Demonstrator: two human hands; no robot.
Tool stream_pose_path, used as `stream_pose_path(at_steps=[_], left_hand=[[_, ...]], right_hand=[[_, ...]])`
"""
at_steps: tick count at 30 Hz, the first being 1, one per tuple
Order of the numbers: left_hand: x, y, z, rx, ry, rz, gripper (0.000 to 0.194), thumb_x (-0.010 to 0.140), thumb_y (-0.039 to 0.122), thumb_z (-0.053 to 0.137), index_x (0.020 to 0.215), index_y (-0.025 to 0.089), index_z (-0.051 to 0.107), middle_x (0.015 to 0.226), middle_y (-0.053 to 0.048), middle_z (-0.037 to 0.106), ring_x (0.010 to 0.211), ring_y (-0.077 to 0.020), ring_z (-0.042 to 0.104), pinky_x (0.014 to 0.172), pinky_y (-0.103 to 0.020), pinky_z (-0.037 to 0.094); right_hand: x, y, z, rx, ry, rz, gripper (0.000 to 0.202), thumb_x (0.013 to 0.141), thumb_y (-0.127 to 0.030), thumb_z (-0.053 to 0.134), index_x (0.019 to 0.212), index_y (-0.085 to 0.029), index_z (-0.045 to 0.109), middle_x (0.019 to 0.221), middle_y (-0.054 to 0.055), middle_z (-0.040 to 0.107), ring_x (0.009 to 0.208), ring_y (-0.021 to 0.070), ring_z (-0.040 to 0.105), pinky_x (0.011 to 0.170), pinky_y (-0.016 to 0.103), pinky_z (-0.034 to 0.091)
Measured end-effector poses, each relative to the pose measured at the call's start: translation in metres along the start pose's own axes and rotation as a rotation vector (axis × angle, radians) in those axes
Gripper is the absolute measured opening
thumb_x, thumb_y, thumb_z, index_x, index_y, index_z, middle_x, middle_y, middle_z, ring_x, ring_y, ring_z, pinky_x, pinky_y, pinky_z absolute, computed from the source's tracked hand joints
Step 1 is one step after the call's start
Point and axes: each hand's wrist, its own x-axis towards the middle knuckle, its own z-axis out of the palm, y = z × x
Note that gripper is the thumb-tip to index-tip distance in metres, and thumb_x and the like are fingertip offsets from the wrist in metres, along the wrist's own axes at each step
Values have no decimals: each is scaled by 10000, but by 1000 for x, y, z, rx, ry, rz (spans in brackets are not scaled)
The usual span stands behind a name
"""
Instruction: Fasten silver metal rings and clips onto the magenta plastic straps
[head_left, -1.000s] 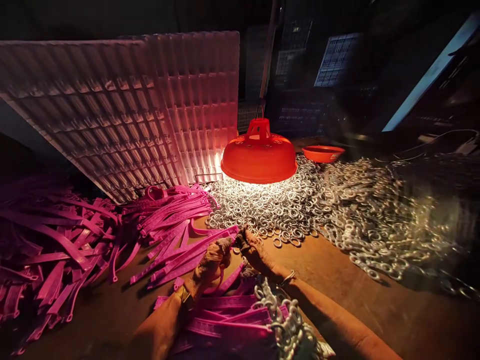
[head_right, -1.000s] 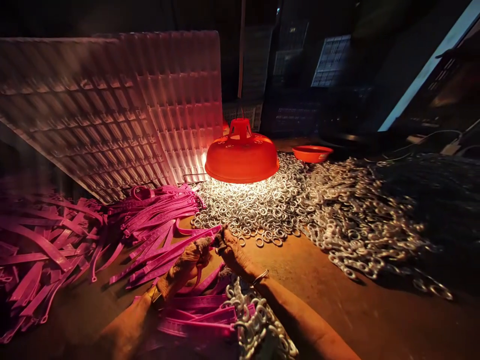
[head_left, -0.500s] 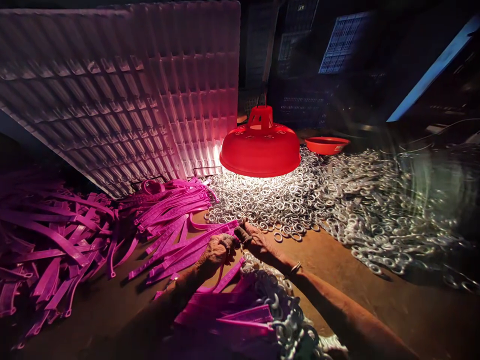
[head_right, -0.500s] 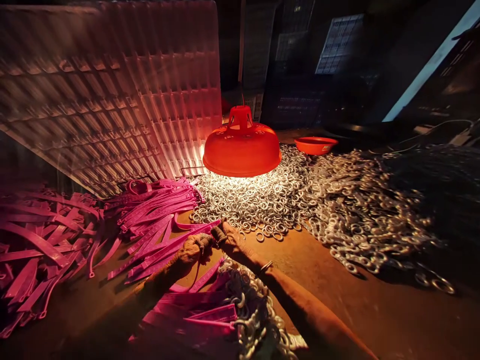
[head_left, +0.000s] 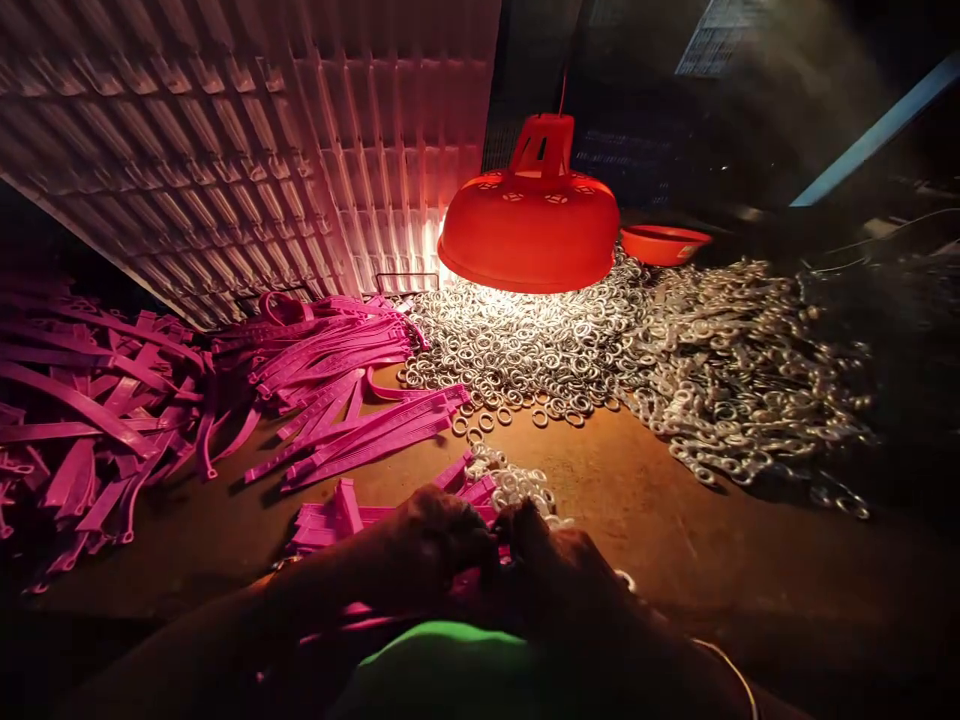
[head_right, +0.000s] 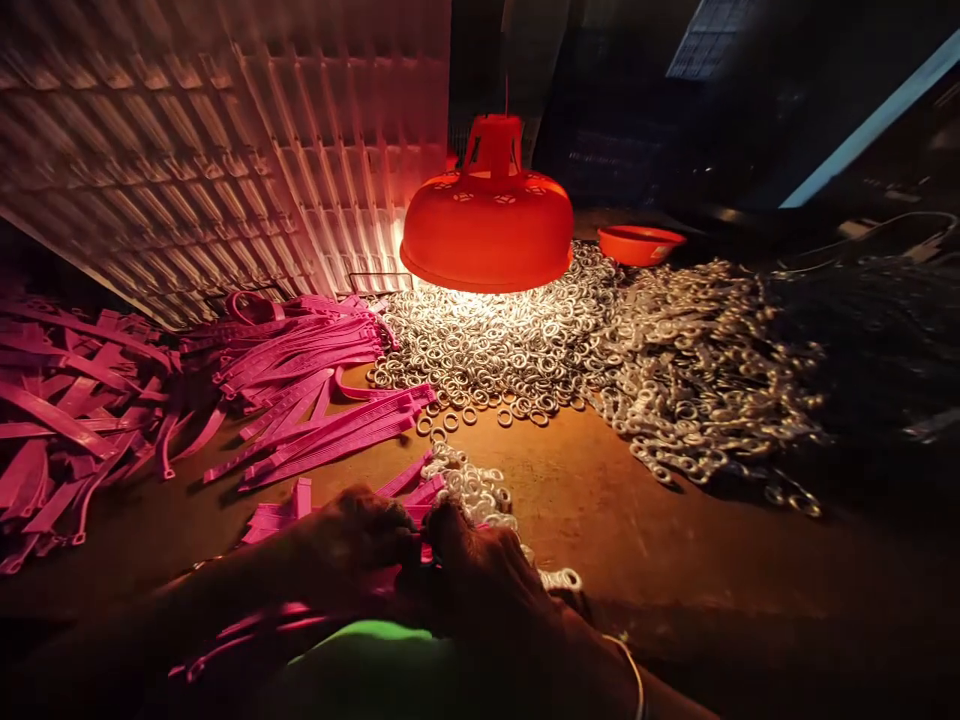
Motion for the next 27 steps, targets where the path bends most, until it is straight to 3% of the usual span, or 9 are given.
stream_pose_path(at_steps=[5,10,15,18,23,27], left_hand=[[-8,-26,20,-237,62,-3,425,748,543,625,653,130,599,607,-34,539,552,-136,500,510,-261,373],[-5,-34,24,-329,39,-19,418,740,520,664,650,127,551,612,-19,497,548,-105,452,500,-239,327],[1,-32,22,-430,-1,-55,446,695,505,700,565,158,452,503,48,357,447,-57,320,424,-208,232],[9,-33,16,-408,16,-62,363,706,446,696,568,152,535,544,7,467,504,-92,410,478,-224,335],[19,-37,11,-415,40,-22,299,716,416,694,620,143,623,594,-24,558,569,-128,496,562,-245,415],[11,-37,17,-445,56,0,357,721,476,694,651,143,589,584,0,520,562,-122,495,529,-233,397]], right_hand=[[-15,-3,0,31,-46,7,276,877,-421,527,1044,-211,592,623,46,592,512,159,459,489,269,349],[-14,-4,-2,-11,-106,-17,275,902,-396,505,1108,-217,541,822,74,641,652,182,533,559,272,416],[-2,-13,-7,-332,-257,-157,118,895,-195,500,1011,-177,506,791,58,631,581,136,507,500,226,361],[8,-21,-10,-570,-338,-224,110,857,-102,511,937,-169,476,744,43,610,528,119,471,454,219,310],[11,-17,-6,-791,-289,-291,155,875,-236,563,954,-174,446,824,62,611,675,171,546,484,224,344],[7,-9,-1,-578,-104,-108,329,847,-371,614,1058,-197,432,774,5,629,614,140,565,489,204,348]])
